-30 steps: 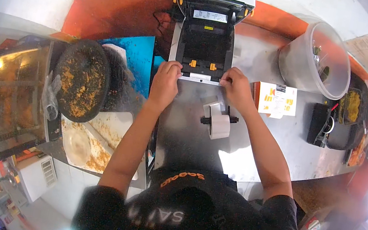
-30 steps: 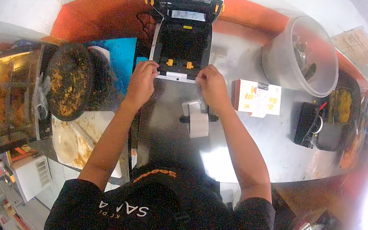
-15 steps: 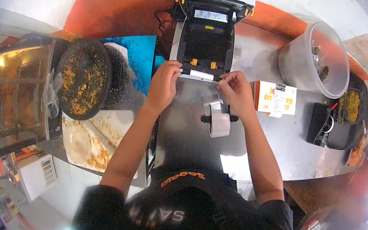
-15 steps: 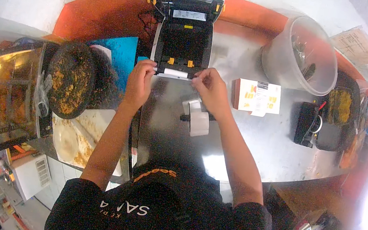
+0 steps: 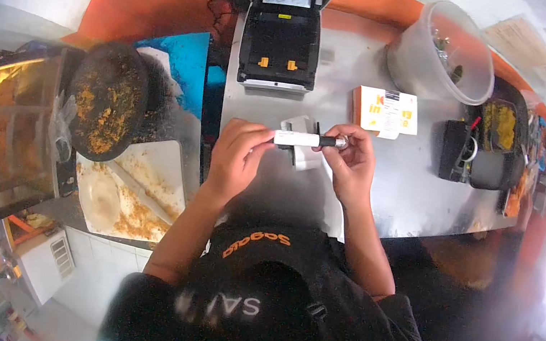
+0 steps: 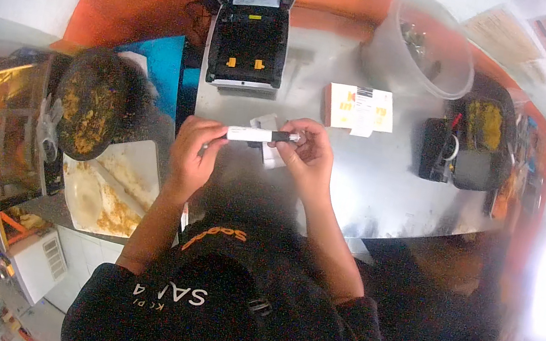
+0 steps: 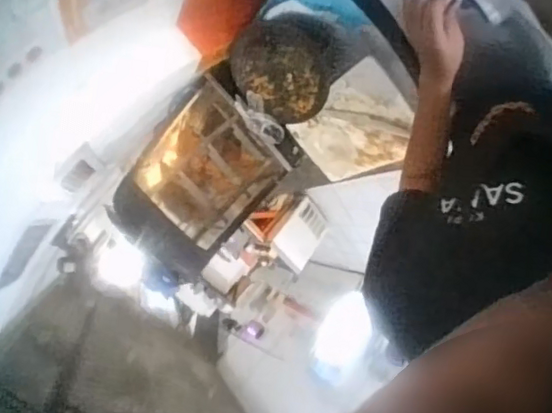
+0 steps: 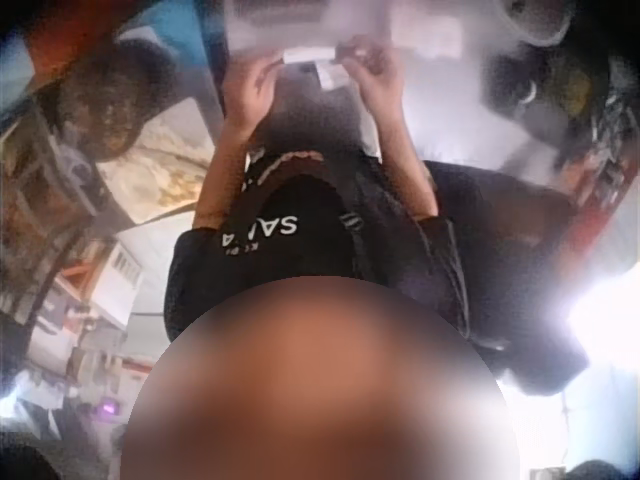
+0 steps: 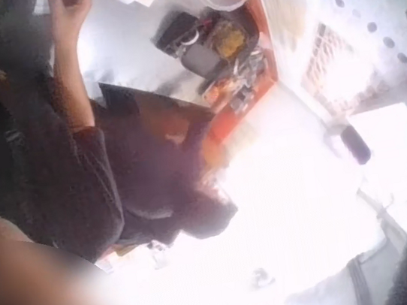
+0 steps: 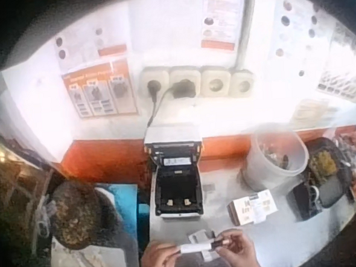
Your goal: The person opens a label printer, removes a used roll core and spindle, and prepares the printer by handling internal components.
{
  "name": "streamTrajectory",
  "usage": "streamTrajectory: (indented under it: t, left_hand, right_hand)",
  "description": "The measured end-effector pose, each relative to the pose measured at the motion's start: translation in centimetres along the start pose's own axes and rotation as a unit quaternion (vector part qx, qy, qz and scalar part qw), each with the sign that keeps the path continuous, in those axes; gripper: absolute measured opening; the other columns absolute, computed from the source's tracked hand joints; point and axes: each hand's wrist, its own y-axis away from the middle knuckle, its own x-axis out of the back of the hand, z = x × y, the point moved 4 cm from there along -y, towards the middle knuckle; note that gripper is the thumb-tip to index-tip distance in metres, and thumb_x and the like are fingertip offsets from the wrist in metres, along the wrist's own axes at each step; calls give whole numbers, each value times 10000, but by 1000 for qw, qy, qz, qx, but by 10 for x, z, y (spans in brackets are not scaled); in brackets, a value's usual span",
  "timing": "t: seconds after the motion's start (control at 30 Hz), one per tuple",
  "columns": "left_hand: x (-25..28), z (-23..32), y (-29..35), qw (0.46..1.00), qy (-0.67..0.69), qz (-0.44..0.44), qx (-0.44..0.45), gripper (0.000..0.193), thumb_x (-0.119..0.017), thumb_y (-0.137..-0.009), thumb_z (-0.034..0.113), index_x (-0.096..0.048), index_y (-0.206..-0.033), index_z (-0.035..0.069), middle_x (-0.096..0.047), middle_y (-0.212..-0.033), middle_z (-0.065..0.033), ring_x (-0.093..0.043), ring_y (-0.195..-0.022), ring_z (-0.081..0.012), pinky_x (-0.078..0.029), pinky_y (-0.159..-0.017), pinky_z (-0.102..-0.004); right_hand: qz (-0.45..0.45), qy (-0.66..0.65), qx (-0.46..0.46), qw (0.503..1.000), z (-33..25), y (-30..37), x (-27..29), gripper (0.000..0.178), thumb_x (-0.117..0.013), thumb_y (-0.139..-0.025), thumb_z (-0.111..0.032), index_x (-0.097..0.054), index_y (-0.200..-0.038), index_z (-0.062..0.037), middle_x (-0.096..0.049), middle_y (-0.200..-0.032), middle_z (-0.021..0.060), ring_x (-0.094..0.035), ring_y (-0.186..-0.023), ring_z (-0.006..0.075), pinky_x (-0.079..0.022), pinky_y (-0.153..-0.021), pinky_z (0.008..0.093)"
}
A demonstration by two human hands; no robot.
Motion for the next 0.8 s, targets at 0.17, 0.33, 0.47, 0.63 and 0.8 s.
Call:
streamTrajectory:
  t: [0.17, 0.33, 0.47, 0.63, 0.8]
  left_hand:
    - [27, 48, 6, 994, -34, 64, -77, 304, -790, -735, -76, -677, -995, 34, -708, -974, -115, -660, -836, -291, -523, -717, -370]
    - [44, 75, 18, 986, -22, 109, -120, 259, -758, -769, -92, -660, -968, 41, -719, -966, -118, -665, -828, -287, -526, -721, -353]
    - [47, 77, 29, 987, 20, 122, -106, 276, -669, -785, -158, -629, -981, 32, -721, -975, -168, -672, -846, -291, -535, -787, -388]
    - [50, 84, 34, 984, 46, 130, -113, 272, -666, -791, -156, -621, -980, 33, -721, -976, -173, -663, -851, -289, -526, -815, -393]
    - [51, 89, 37, 985, 50, 126, -111, 251, -659, -813, -143, -597, -981, 34, -716, -977, -178, -654, -854, -287, -518, -823, -388]
  right_hand:
    - [0, -66, 21, 998, -39, 27, -16, 352, -676, -911, 43, -536, -1233, 14, -639, -1167, 172, -687, -1009, 259, -571, -892, 363]
    - [-15, -84, 60, 995, -78, 55, -37, 235, -655, -910, 51, -590, -1135, 36, -645, -1149, 226, -662, -1041, 259, -576, -911, 419]
    - [-43, -28, 92, 994, -101, 68, -50, 235, -658, -911, 48, -589, -1135, 35, -658, -1126, 221, -658, -1055, 247, -559, -926, 402]
    - [-41, -27, 101, 994, -110, 80, -52, 202, -655, -925, 23, -592, -1117, 25, -673, -1127, 227, -653, -1073, 243, -531, -947, 384]
    - [-74, -20, 108, 991, -116, 89, -50, 236, -606, -946, 69, -563, -1172, 18, -657, -1213, 218, -636, -1171, 279, -524, -1000, 417]
